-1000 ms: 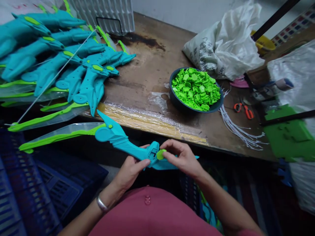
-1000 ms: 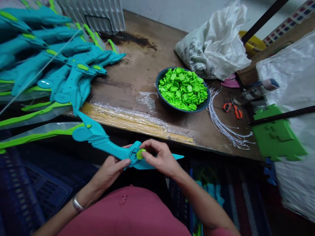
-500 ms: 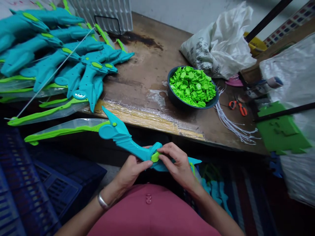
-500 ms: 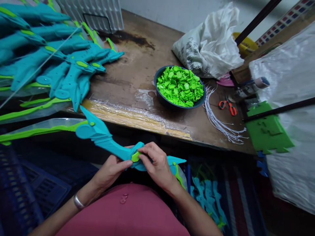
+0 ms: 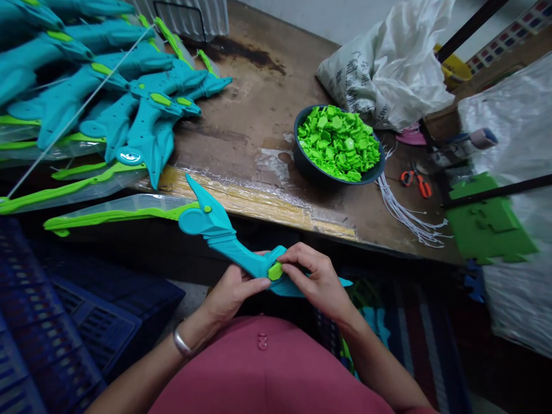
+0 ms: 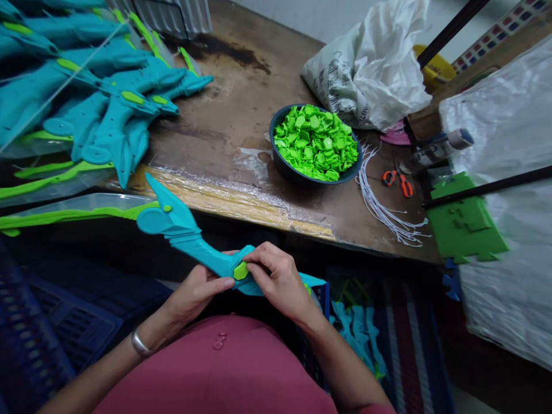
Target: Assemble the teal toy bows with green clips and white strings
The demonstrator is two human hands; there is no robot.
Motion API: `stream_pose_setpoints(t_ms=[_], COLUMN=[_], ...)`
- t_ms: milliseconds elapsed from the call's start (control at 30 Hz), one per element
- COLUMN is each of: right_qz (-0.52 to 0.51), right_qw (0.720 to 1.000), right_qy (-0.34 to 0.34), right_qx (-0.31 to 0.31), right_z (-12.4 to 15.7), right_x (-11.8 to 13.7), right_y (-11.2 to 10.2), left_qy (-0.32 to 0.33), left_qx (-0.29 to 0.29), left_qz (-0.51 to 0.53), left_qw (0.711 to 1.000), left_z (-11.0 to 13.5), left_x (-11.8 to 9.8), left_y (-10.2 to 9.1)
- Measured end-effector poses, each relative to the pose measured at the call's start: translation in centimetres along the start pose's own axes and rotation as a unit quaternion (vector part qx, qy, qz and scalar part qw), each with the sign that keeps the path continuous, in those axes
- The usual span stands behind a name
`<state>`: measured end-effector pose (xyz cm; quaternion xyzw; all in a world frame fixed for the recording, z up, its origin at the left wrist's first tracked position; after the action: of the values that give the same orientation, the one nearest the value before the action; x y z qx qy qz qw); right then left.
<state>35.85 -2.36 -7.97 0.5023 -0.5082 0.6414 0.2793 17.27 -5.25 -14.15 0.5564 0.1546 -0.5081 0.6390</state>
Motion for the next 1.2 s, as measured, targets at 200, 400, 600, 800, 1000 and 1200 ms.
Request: stream_pose_setpoints(t_ms=[200, 400, 600, 800, 1000, 1200], right_qz=[0.039, 0.047, -0.021, 0.015, 0.01, -0.005], right_qw=[0.999, 0.998, 0.996, 0.994, 0.996, 0.995], right_qy=[-0.023, -0.003, 0.058, 0.059, 0.057, 0.074], right_qx=[-0.022, -0.048, 0.059, 0.086, 0.071, 0.066], right_z=[0.4, 1.0, 0.2, -0.1, 0.0, -0.5], right_x=[0.0, -0.3, -1.2, -0.9, -1.4, -1.5], right_y=[0.9, 1.3, -0.1, 0.0, 0.4, 0.5], left_qy=[0.024, 0.033, 0.035, 0.046, 0.046, 0.034], left_qx=[-0.043, -0.08, -0.084, -0.096, -0.104, -0.106], left_qz=[-0.055, -0.128, -0.2, -0.21, -0.215, -0.208], left_qw=[0.997, 0.988, 0.975, 0.972, 0.97, 0.972], left_z=[-0.2, 0.0, 0.6, 0.6, 0.5, 0.3], left_x=[0.1, -0.3, -0.7, -1.0, -0.7, -0.9], left_y=[0.2, 0.3, 0.4, 0.6, 0.1, 0.1])
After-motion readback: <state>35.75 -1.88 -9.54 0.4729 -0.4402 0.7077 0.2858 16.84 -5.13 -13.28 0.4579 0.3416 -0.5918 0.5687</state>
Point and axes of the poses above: each hand's wrist, its own z-axis away from the middle knuckle, its own y-axis out of the palm, x = y × z, the point moved 1 cm from there along -z, towards the middle knuckle, and after that the axes turned 4 degrees about -z, right-handed, at the moved point
